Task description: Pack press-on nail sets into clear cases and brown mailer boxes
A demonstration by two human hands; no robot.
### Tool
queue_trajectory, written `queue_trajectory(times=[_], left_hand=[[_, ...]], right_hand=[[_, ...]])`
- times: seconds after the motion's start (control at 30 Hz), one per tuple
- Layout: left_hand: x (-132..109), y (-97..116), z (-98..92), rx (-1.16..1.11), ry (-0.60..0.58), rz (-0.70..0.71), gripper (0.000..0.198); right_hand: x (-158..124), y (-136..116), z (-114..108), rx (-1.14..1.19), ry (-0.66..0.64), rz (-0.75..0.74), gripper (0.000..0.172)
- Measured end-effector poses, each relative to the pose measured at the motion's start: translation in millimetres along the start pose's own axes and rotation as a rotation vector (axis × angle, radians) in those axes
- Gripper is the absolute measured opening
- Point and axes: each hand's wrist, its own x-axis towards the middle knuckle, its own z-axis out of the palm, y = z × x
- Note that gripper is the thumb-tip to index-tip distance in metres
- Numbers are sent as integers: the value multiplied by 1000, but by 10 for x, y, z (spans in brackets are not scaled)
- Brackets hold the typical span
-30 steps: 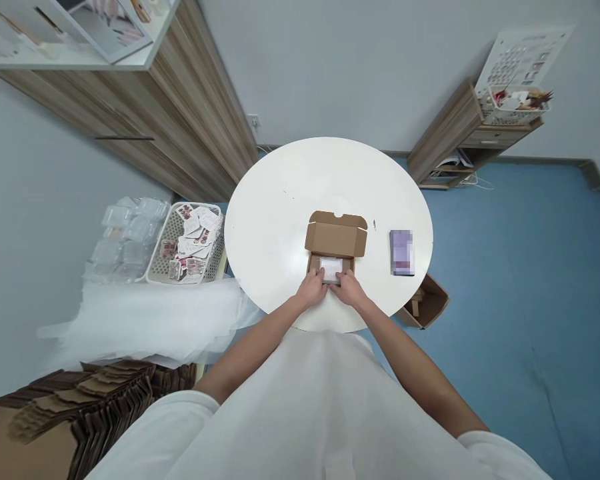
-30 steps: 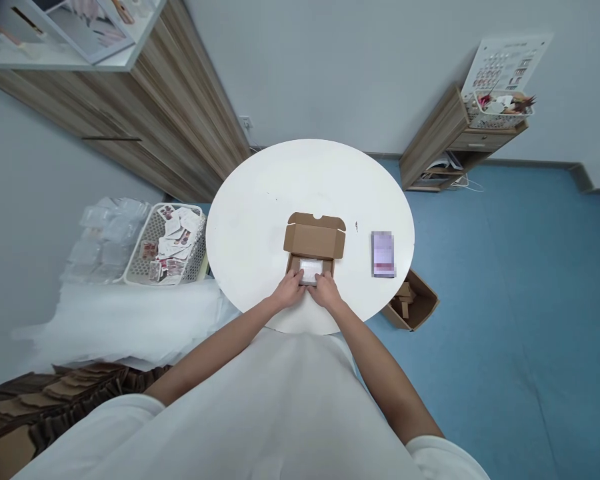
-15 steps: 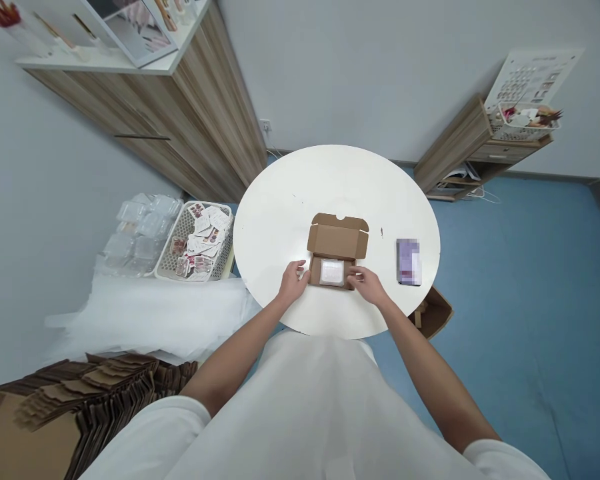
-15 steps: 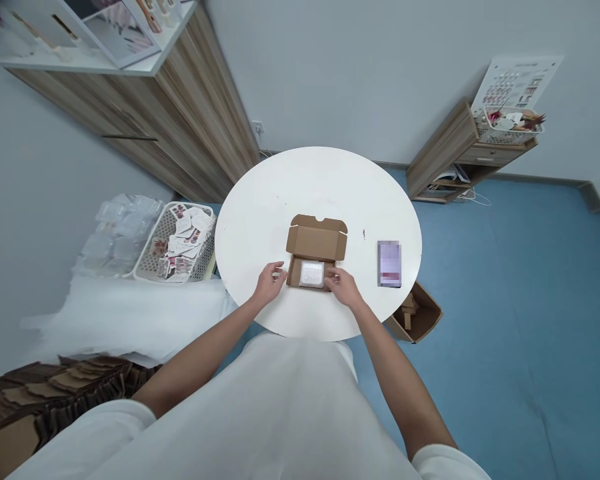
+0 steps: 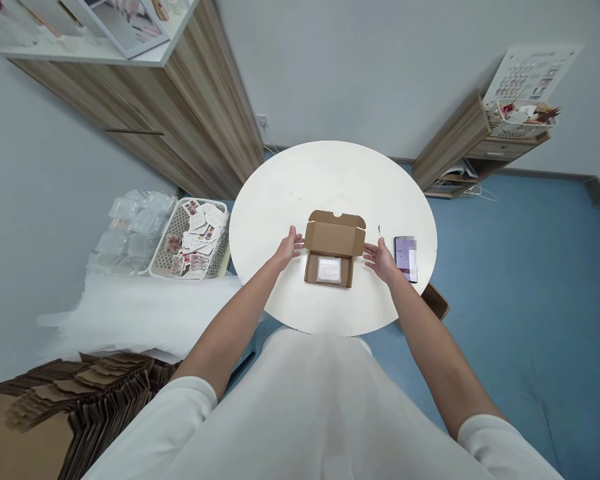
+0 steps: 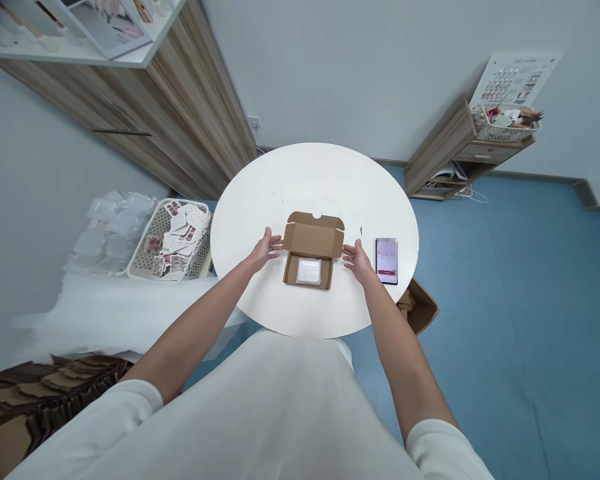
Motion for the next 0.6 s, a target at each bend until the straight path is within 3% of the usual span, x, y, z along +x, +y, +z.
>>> queue_trajectory(times=[0.27,0.6], left_hand=[[6,113,227,61,-18,7,77],[-33,65,90,-109,-143,19,82]], right_hand=[[153,-205,237,-138,-103,-74,64],[-18,-308,269,-189,-202,-160,73]])
